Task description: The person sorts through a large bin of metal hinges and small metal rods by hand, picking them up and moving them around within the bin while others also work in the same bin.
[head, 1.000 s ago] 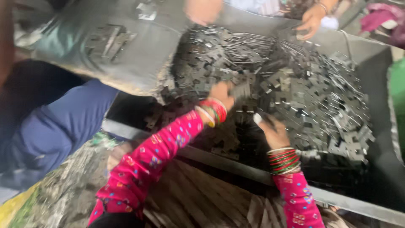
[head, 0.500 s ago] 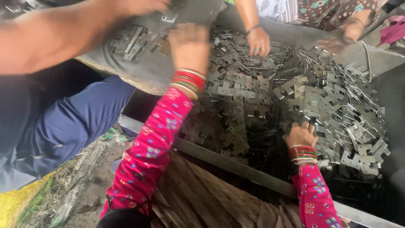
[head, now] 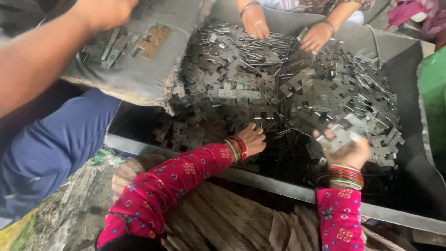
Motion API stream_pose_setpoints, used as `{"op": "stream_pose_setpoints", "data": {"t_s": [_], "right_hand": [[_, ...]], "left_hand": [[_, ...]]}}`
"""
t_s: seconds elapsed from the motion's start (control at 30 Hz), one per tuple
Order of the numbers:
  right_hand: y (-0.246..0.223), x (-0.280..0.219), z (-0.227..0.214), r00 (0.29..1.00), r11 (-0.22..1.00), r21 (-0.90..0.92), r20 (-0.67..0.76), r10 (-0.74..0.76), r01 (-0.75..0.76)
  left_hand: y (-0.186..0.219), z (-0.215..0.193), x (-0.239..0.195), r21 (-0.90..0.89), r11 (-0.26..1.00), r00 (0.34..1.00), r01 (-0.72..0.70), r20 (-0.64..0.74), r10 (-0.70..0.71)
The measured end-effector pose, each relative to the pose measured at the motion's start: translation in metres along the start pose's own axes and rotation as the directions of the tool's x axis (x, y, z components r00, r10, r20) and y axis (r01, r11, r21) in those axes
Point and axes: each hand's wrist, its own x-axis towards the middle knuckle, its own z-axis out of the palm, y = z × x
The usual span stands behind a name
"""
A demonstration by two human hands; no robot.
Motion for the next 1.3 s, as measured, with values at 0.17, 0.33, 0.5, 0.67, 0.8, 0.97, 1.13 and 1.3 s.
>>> {"op": "stream_pose_setpoints", "data": {"t_s": [0.17,0.33,0.5,0.67,0.8,0.97,1.13,1.3], "right_hand": [[0.071,0.049,-0.028,0.969,0.178,-0.971,0.123,-0.214,0.163],[0.123,0.073,-0.015,0.897,-0.367,-0.885,0.383,-0.221,0.288],[0.099,0.070,-0.009,0.953,-0.183,-0.963,0.232,-0.192,0.198],[0.035,0.030,-0.009,0.986,0.800,-0.589,-0.031,-0.162,0.113],[0.011,0.012,-0.004,0.988,0.996,0.079,-0.141,0.061,-0.050],[0.042,-0.001,0.035,0.913,0.914,-0.013,-0.057,0.404,-0.405],[0.088,-0.017,0.058,0.855,0.275,-0.810,0.505,-0.119,0.517],[0.095,0.024,0.023,0.942,-0.196,-0.952,0.272,-0.199,0.233]], "left_hand": [[-0.010,-0.003,0.006,0.016,0.999,0.999,0.035,-0.006,-0.035],[-0.043,-0.050,0.002,-0.259,0.942,0.977,0.212,0.026,-0.213],[-0.079,-0.090,0.003,-0.592,0.741,0.926,0.317,0.024,-0.377],[-0.095,-0.106,0.001,-0.873,0.464,0.900,0.149,-0.074,-0.429],[-0.079,-0.112,0.016,-0.942,-0.283,0.786,0.182,0.313,-0.534],[-0.029,-0.102,0.024,-0.940,-0.001,0.720,0.342,0.262,-0.643],[0.016,-0.079,0.020,-0.641,0.660,0.848,0.392,-0.026,-0.529],[-0.047,-0.123,0.012,-0.441,0.683,0.719,0.582,-0.113,-0.686]]}}
